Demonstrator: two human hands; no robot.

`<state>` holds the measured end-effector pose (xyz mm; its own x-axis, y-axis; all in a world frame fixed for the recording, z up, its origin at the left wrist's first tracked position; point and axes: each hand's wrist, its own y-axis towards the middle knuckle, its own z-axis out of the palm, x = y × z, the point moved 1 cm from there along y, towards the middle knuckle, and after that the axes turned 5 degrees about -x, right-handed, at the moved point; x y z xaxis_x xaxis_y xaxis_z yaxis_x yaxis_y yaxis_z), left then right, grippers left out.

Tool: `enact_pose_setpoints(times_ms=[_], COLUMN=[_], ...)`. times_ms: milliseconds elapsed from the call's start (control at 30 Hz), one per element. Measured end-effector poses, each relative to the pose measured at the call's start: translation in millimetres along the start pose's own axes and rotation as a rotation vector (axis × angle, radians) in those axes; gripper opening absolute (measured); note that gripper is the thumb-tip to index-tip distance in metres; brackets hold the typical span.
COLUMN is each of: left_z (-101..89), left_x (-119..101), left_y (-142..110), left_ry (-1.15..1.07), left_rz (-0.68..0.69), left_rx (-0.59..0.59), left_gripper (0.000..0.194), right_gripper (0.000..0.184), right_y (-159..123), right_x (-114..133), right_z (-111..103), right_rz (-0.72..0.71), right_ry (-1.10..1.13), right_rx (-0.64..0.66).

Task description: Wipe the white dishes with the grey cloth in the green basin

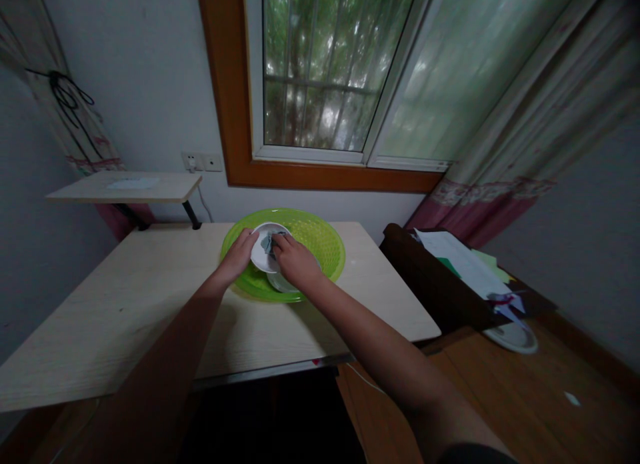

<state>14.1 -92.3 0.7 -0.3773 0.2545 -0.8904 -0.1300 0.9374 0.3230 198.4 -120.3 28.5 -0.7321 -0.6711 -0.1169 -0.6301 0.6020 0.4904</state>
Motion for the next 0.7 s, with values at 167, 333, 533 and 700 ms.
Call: enact_pose_setpoints(times_ms=[167, 333, 533, 700], left_z=[0.7, 2.0, 2.6, 2.1], left_x=[1, 0, -2, -1], left_y=[0, -1, -1, 0], left_ry=[-0.006, -0.001, 0.003, 0.002], left_rz=[0.018, 0.031, 0.067, 0.065], left_rx=[-0.028, -0.033, -0.032, -0.05], left_gripper=[0.032, 0.032, 0.033, 0.031], right_gripper=[0.025, 0.026, 0.037, 0.048], right_y=[-8, -8, -3, -3], right_x=[2, 4, 5, 12], right_z=[-9, -15, 5, 16], right_rz=[0.065, 0.125, 0.29, 0.347], right_ry=[0.036, 0.308, 0.892, 1.075], right_rx=[0.15, 0.228, 0.088, 0.009])
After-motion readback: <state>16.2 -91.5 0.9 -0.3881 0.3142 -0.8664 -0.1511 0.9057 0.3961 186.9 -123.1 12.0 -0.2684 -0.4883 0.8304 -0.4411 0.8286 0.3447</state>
